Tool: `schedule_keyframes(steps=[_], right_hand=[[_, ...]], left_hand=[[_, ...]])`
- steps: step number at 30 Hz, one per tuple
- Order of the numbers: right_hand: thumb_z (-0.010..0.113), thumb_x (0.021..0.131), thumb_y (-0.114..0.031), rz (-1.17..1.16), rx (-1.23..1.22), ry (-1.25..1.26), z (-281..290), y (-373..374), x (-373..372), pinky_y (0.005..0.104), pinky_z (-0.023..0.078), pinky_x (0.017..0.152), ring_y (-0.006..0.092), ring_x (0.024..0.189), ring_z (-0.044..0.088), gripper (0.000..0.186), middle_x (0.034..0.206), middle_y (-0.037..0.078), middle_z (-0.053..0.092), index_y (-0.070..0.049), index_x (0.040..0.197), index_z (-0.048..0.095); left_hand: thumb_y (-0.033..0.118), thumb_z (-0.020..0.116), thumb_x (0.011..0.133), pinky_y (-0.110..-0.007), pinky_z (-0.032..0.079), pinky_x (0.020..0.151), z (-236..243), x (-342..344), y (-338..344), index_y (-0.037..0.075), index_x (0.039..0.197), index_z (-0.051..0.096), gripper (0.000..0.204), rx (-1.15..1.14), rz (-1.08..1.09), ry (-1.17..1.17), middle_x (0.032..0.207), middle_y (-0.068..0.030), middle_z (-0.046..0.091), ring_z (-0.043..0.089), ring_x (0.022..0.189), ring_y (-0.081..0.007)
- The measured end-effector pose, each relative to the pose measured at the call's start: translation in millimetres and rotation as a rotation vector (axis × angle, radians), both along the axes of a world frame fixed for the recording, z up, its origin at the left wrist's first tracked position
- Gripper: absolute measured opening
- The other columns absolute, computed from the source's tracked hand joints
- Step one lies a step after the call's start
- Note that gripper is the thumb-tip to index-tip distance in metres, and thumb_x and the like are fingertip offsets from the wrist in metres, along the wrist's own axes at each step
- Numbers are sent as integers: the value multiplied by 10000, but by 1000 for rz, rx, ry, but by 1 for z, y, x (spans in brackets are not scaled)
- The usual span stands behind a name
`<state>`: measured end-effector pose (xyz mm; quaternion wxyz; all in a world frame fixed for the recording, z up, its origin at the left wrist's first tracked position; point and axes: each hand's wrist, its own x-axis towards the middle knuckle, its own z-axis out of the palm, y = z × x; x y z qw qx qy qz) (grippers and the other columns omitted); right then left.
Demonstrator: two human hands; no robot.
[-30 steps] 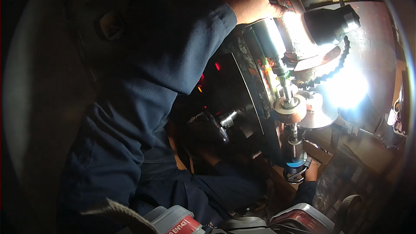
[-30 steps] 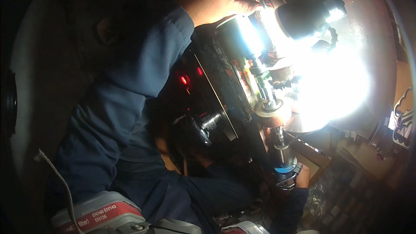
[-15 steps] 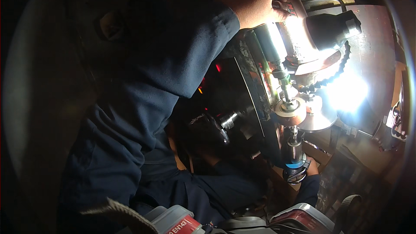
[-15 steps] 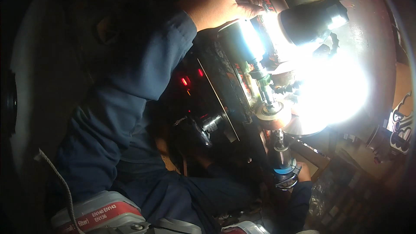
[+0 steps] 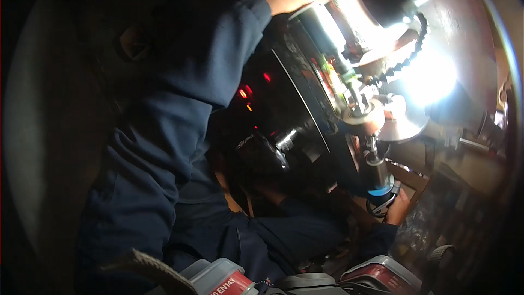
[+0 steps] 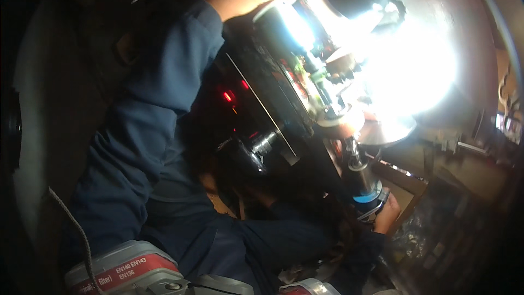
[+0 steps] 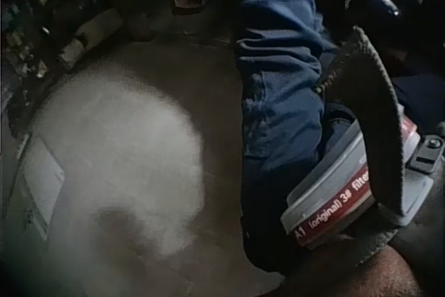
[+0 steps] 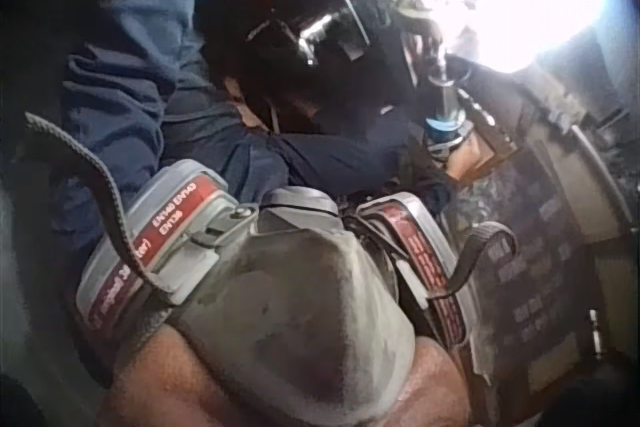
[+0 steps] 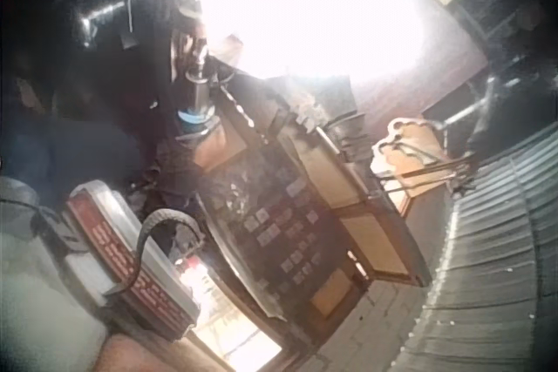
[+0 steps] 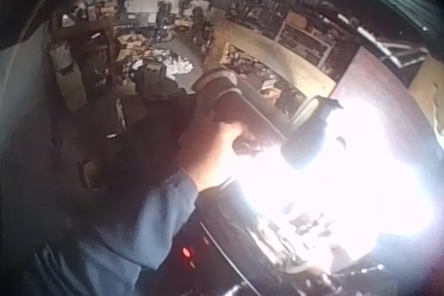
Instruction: The person uses a mechanical sharpening machine to sharpen a tool, rotating various adjustment wheels by hand and measuring the workpiece with a caliper.
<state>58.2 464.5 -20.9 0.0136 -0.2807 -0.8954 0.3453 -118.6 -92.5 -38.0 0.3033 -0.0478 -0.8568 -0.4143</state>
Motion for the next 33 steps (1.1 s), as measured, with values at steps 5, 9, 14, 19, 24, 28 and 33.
schedule_keyframes(steps=[5, 9, 14, 19, 24, 28, 33], right_hand=[[459, 947, -204, -2, 521, 292, -10, -37, 35, 346, 443, 873, 278, 1024, 594, 324, 1092, 174, 630, 25, 1129, 598], [480, 955, -263, -110, 876, 546, -26, -57, 47, 408, 433, 857, 350, 1059, 549, 456, 1204, 203, 542, 5, 1315, 400], [426, 964, -286, -144, 812, 1036, -113, -79, 52, 467, 301, 1034, 384, 1275, 337, 544, 1350, 262, 340, 88, 1333, 287], [312, 991, -255, -243, 829, 786, -76, -73, 55, 442, 313, 1044, 359, 1256, 395, 440, 1342, 222, 411, 17, 1331, 377], [375, 988, -191, -244, 657, 690, -38, -74, 41, 358, 461, 890, 302, 1083, 575, 329, 1189, 163, 583, -38, 1232, 532], [422, 982, -204, -187, 478, 527, -23, -62, 38, 313, 493, 820, 239, 977, 633, 301, 1124, 134, 634, -47, 1178, 590], [449, 971, -222, -168, 392, 437, -22, -50, 33, 305, 449, 899, 205, 1033, 603, 302, 1127, 114, 636, -65, 1177, 602]], left_hand=[[194, 724, 771, -306, 516, 709, 5, -5, 12, -21, 943, 656, 283, 159, -257, -21, 864, -147, 690, 672, 785, -206], [109, 694, 795, -276, 519, 747, 9, -3, 8, -30, 978, 645, 236, 253, -336, -110, 918, -102, 695, 662, 829, -158], [282, 755, 750, -272, 467, 793, -15, -20, 4, 6, 944, 683, 344, 55, -210, -48, 929, -119, 688, 636, 884, -162], [177, 743, 774, -280, 455, 858, -15, -21, 15, -25, 945, 668, 275, 122, -218, -75, 932, -90, 688, 610, 928, -154], [126, 730, 790, -284, 435, 901, -15, -20, 25, -64, 964, 640, 272, 207, -208, -147, 1003, -145, 664, 582, 1005, -158], [97, 712, 809, -275, 452, 873, -13, -18, 22, -64, 995, 625, 261, 221, -225, -151, 1048, -157, 643, 589, 963, -153], [49, 685, 826, -243, 466, 809, -16, -19, 19, -56, 1010, 600, 228, 209, -211, -137, 981, -99, 643, 591, 884, -127]])
